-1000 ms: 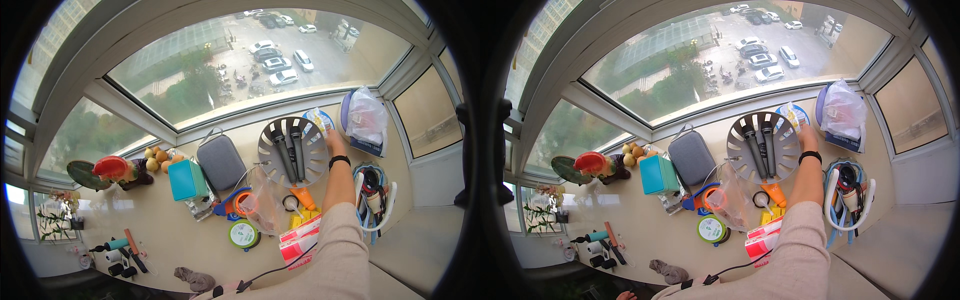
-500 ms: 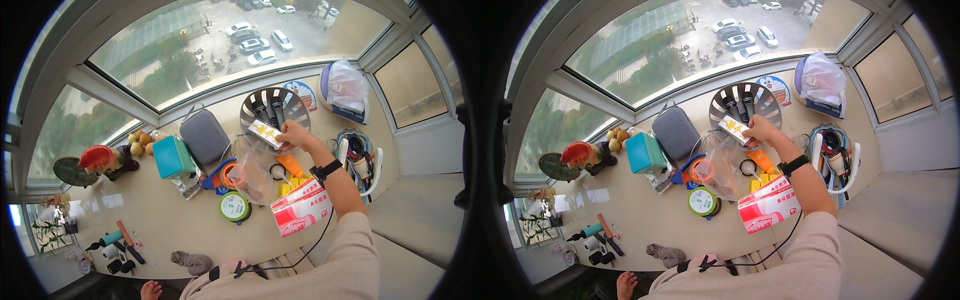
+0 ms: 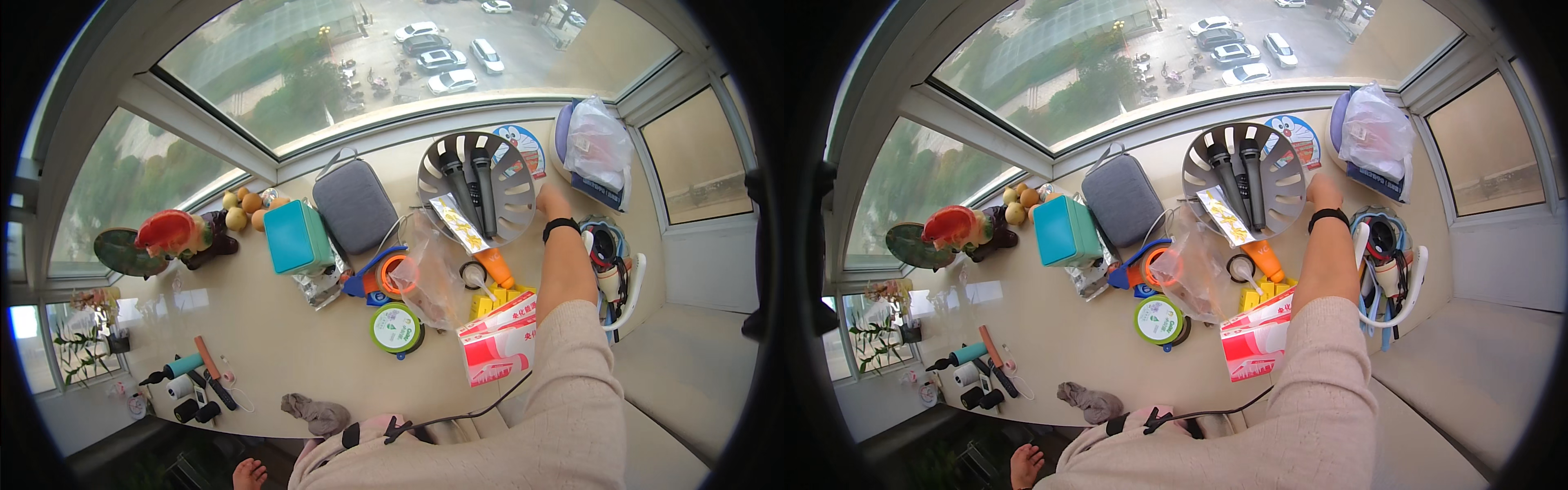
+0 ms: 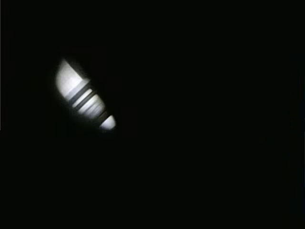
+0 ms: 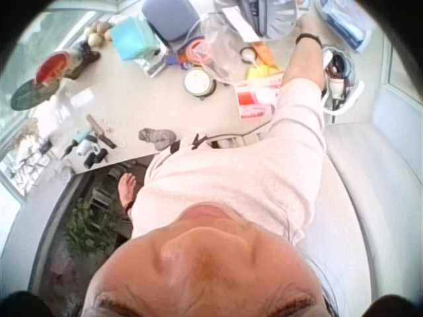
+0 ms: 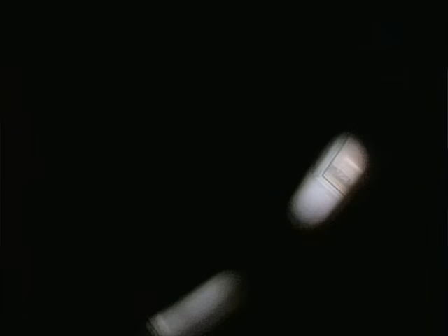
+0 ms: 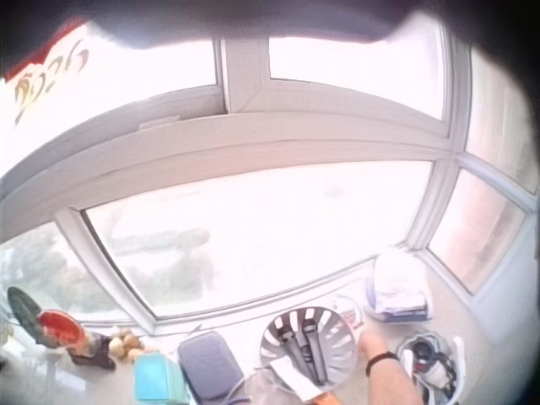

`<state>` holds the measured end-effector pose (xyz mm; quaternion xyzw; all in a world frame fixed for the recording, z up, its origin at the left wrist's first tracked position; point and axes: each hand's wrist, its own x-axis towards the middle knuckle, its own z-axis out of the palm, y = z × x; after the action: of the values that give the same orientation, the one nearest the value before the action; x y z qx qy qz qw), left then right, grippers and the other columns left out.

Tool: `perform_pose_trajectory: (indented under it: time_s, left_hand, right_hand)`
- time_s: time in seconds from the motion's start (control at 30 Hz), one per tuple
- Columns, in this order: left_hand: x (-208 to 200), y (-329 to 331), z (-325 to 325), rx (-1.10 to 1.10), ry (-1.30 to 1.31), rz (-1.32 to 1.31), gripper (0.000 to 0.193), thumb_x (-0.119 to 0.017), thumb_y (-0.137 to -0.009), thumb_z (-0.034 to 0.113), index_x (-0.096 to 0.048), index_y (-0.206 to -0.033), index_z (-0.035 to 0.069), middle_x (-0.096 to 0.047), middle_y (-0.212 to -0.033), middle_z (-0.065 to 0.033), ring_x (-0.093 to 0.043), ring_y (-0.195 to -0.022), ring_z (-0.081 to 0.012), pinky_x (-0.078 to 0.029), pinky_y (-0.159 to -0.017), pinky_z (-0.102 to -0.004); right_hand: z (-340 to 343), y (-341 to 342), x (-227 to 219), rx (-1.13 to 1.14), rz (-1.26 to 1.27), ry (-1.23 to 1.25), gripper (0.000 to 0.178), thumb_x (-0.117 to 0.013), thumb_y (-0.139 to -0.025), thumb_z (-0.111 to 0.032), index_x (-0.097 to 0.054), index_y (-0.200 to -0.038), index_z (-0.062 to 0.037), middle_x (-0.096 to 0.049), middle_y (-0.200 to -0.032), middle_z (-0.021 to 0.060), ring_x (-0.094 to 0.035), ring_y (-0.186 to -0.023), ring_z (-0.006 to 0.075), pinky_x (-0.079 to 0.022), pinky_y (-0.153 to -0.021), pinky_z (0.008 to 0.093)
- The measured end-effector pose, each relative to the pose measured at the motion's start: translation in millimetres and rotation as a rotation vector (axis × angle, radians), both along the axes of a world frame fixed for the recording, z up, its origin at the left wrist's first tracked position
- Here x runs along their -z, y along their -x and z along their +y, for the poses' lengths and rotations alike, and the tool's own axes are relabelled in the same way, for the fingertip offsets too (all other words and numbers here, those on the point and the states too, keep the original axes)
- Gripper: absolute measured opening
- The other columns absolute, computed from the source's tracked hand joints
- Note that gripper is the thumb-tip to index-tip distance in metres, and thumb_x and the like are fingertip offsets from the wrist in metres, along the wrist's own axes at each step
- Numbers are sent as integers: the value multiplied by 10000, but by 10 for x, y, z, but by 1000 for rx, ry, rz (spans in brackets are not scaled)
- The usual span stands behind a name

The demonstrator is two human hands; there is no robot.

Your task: The person wipes a circular metal object and a countertop with a cloth, then moves items aside and wipes the floor. The person handles a curling iron, remote, and other small items while cleaning.

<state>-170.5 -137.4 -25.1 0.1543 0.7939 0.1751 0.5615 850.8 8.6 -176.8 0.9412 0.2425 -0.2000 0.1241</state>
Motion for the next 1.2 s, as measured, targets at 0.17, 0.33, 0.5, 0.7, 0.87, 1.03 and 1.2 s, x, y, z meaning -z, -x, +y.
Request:
perform_pose_trajectory:
  time_s: [0.17, 0.33, 0.5, 0.7, 0.87, 1.03, 1.2]
  left_hand:
    - [8, -172, 59, -12, 12, 68, 212, -580, -969, 213, -578, -1148, 100, -676, -1035, -93, -666, -879, -255, -539, -763, -426]
    - [22, -432, 126, 9, 5, 68, 197, -577, -977, 185, -582, -1149, 89, -676, -1041, -74, -659, -871, -207, -537, -755, -361]
    - [-18, -487, -22, 12, -80, 17, 197, -575, -985, 174, -583, -1159, 84, -681, -1051, -77, -672, -882, -199, -543, -749, -349]
    - [-76, -303, -472, -209, -165, -24, 193, -579, -988, 192, -596, -1153, 92, -688, -1049, -76, -670, -887, -219, -543, -757, -371]
    - [6, -230, -641, -284, -130, -33, 202, -564, -997, 198, -586, -1160, 82, -680, -1037, -81, -660, -892, -232, -536, -764, -383]
    - [63, -191, -618, -275, -116, -29, 202, -569, -995, 204, -582, -1158, 84, -673, -1034, -80, -654, -891, -232, -530, -760, -386]
    - [123, -210, -427, -222, -104, -54, 207, -575, -992, 202, -580, -1159, 81, -669, -1039, -79, -649, -896, -224, -528, -761, -380]
  right_hand:
    - [533, 254, -601, -47, -300, -474, 237, -653, -868, -174, -695, -1083, -85, -689, -1132, 110, -642, -1071, 343, -535, -857, 418]
    - [1350, 1421, -837, -1185, 91, -1085, 152, -693, -861, -212, -700, -925, -74, -687, -1016, 85, -612, -1064, 294, -469, -946, 407]
    - [1696, 2360, -513, -1337, -63, -21, 173, -662, -869, -236, -776, -966, -149, -741, -1004, 39, -615, -1155, 239, -207, -1156, 593]
    - [1713, 2575, -96, -1126, -171, 155, 226, -591, -907, -169, -772, -1017, -248, -740, -1026, 27, -665, -1058, 241, -150, -1154, 616]
    - [1721, 2431, -442, -1189, 89, 3, 151, -686, -816, -170, -752, -951, -153, -731, -941, 84, -684, -959, 273, -433, -973, 502]
    - [1526, 2027, -1244, -820, 650, -482, 135, -683, -825, -141, -643, -869, -20, -665, -809, 128, -683, -773, 249, -541, -674, 370]
    - [1258, 1615, -1348, -441, 809, -590, 109, -589, -915, -67, -517, -859, -7, -611, -792, 46, -686, -733, 139, -588, -605, 270]
